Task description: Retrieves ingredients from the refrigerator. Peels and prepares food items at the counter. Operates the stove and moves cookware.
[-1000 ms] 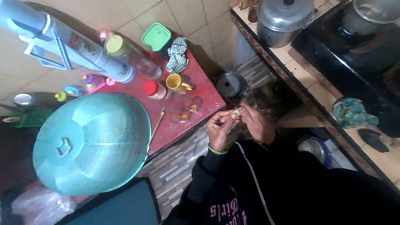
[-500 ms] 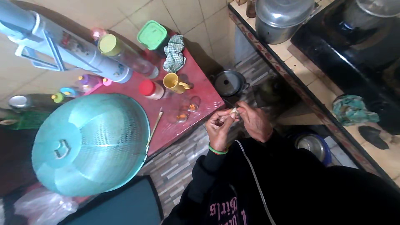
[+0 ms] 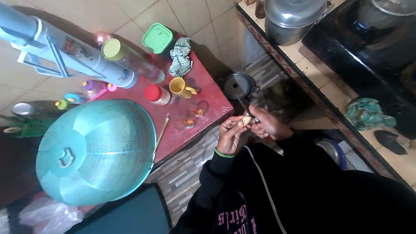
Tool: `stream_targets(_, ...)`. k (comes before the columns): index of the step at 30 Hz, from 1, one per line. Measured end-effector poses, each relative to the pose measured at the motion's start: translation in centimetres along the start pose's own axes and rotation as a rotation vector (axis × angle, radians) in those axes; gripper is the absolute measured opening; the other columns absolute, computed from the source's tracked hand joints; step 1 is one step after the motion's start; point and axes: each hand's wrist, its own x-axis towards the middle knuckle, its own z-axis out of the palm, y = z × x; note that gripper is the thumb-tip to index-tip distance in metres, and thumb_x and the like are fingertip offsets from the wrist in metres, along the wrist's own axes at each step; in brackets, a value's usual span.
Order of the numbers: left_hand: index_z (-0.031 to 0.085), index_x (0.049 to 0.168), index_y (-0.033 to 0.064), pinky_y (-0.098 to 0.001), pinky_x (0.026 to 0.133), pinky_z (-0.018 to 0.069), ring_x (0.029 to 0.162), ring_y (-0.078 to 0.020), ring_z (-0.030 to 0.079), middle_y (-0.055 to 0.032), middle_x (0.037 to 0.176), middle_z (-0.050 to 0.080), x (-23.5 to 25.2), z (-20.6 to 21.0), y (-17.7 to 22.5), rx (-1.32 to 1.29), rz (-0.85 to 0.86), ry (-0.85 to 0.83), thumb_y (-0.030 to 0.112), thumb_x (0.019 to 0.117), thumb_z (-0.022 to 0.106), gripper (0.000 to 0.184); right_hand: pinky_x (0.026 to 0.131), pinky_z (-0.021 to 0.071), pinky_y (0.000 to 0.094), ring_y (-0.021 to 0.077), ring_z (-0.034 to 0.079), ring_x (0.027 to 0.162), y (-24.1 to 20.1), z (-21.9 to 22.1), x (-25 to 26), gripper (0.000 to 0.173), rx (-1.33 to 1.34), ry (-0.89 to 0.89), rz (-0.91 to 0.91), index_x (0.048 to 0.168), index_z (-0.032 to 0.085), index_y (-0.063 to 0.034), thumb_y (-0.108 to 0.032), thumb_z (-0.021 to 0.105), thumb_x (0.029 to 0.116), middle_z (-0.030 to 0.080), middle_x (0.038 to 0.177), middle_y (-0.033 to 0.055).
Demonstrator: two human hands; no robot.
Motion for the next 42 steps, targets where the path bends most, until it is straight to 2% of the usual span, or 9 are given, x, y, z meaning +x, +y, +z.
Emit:
stream_targets(3, 0.079, 0.101, 0.009, -0.0267, 0.079, 0.0621, 0.085, -0.0117, 0.074, -0.0071, 0.098, 0.077, -0.1, 0.5, 0.3, 0.098, 0.047, 0.051, 0.007, 0.0855, 0.078, 0.016, 0.038, 0.0314, 0.0143, -0.001, 0.034, 0.039, -0.1, 0.6, -0.3, 0.039, -0.321, 0.145, -0.16, 0.095, 0.054, -0.0148, -0.042, 0.03, 0.1105, 0.037, 0.052, -0.0087)
stream_targets(8, 0.077, 0.101, 0.0078, -0.0291, 0.078, 0.0619, 0.08, -0.012, 0.073, -0.0053, 0.09, 0.077, -0.4, 1.2, 1.4, 0.308, 0.186, 0.146, 0.002, 0.0865, 0.073, 0.016, 0.049, 0.0509, 0.0443, 0.024, 0.063, 0.055, 0.8, 0.8, -1.1, 0.045, -1.197, 0.41, -0.574, 0.139, 0.063, -0.0139, -0.039, 0.04, 0.1096, 0.069, 0.074, 0.0074)
stream_targets(12, 0.076, 0.101, 0.0062, -0.0298, 0.076, 0.063, 0.082, -0.0122, 0.073, -0.0037, 0.096, 0.077, -1.1, 1.5, 1.6, 0.514, 0.316, 0.13, -0.006, 0.0818, 0.074, 0.023, 0.046, 0.0512, 0.044, 0.0264, 0.065, 0.054, 1.3, 0.6, -1.2, 0.042, -1.405, 0.487, -0.707, 0.134, 0.067, -0.0108, -0.036, 0.044, 0.1082, 0.07, 0.072, 0.0084)
stream_targets(18, 0.073, 0.098, -0.0026, -0.0284, 0.078, 0.0635, 0.093, -0.0122, 0.072, -0.0087, 0.108, 0.072, -1.4, 1.4, 0.4, 0.842, 0.504, 0.086, -0.004, 0.0798, 0.077, 0.019, 0.048, 0.0491, 0.0458, 0.0272, 0.063, 0.053, 1.4, 1.2, -0.8, 0.043, -1.266, 0.481, -0.461, 0.117, 0.069, -0.0101, -0.04, 0.039, 0.1093, 0.062, 0.063, 0.0078)
stream_targets(22, 0.074, 0.101, 0.0045, -0.0292, 0.08, 0.0625, 0.093, -0.0121, 0.072, -0.0042, 0.104, 0.075, -1.5, 1.5, 0.2, 0.56, 0.343, 0.074, -0.005, 0.0832, 0.074, 0.02, 0.039, 0.0333, 0.0156, 0.0009, 0.036, 0.04, 0.5, 0.5, -0.4, 0.039, -0.366, 0.184, -0.11, 0.1, 0.058, -0.013, -0.041, 0.032, 0.111, 0.04, 0.053, -0.0062)
stream_targets(25, 0.066, 0.122, 0.0053, -0.0318, 0.085, 0.0616, 0.091, -0.0148, 0.073, -0.0057, 0.103, 0.075, -1.2, 1.4, 0.5, 0.229, 0.114, 0.147, -0.002, 0.0903, 0.065, 0.033, 0.036, 0.032, 0.012, -0.0015, 0.033, 0.036, 0.2, 0.2, -0.4, 0.048, 0.098, 0.029, 0.034, 0.099, 0.055, -0.0135, -0.048, 0.023, 0.1105, 0.037, 0.051, -0.0077)
stream_targets(29, 0.072, 0.118, 0.0002, -0.0297, 0.088, 0.0597, 0.094, -0.0141, 0.072, -0.009, 0.11, 0.075, -1.0, 1.9, 0.5, 0.169, 0.076, 0.292, -0.006, 0.0944, 0.056, 0.029, 0.042, 0.0355, 0.0158, 0.0007, 0.039, 0.044, 0.8, 0.7, -0.5, 0.018, -0.246, 0.187, -0.15, 0.11, 0.059, -0.0126, -0.028, 0.051, 0.1047, 0.045, 0.06, -0.0072)
stream_targets(32, 0.074, 0.113, 0.0006, -0.03, 0.089, 0.0586, 0.096, -0.013, 0.072, -0.0075, 0.107, 0.076, -1.1, 1.8, 0.0, 0.194, 0.107, 0.31, -0.007, 0.0939, 0.056, 0.027, 0.047, 0.0424, 0.0198, 0.0027, 0.05, 0.052, 1.2, 1.5, -0.8, 0.033, -0.505, 0.368, -0.221, 0.119, 0.063, -0.0051, -0.017, 0.074, 0.09, 0.063, 0.074, -0.0023)
stream_targets(42, 0.074, 0.114, -0.001, -0.0305, 0.085, 0.061, 0.1, -0.0148, 0.07, -0.0077, 0.113, 0.071, -1.5, 1.3, -0.4, 0.669, 0.342, 0.249, -0.007, 0.0846, 0.071, 0.03, 0.051, 0.0498, 0.0209, 0.0021, 0.057, 0.054, 2.1, 2.1, -1.0, 0.017, -0.69, 0.523, -0.398, 0.104, 0.075, -0.0039, -0.008, 0.072, 0.0872, 0.07, 0.075, 0.001)
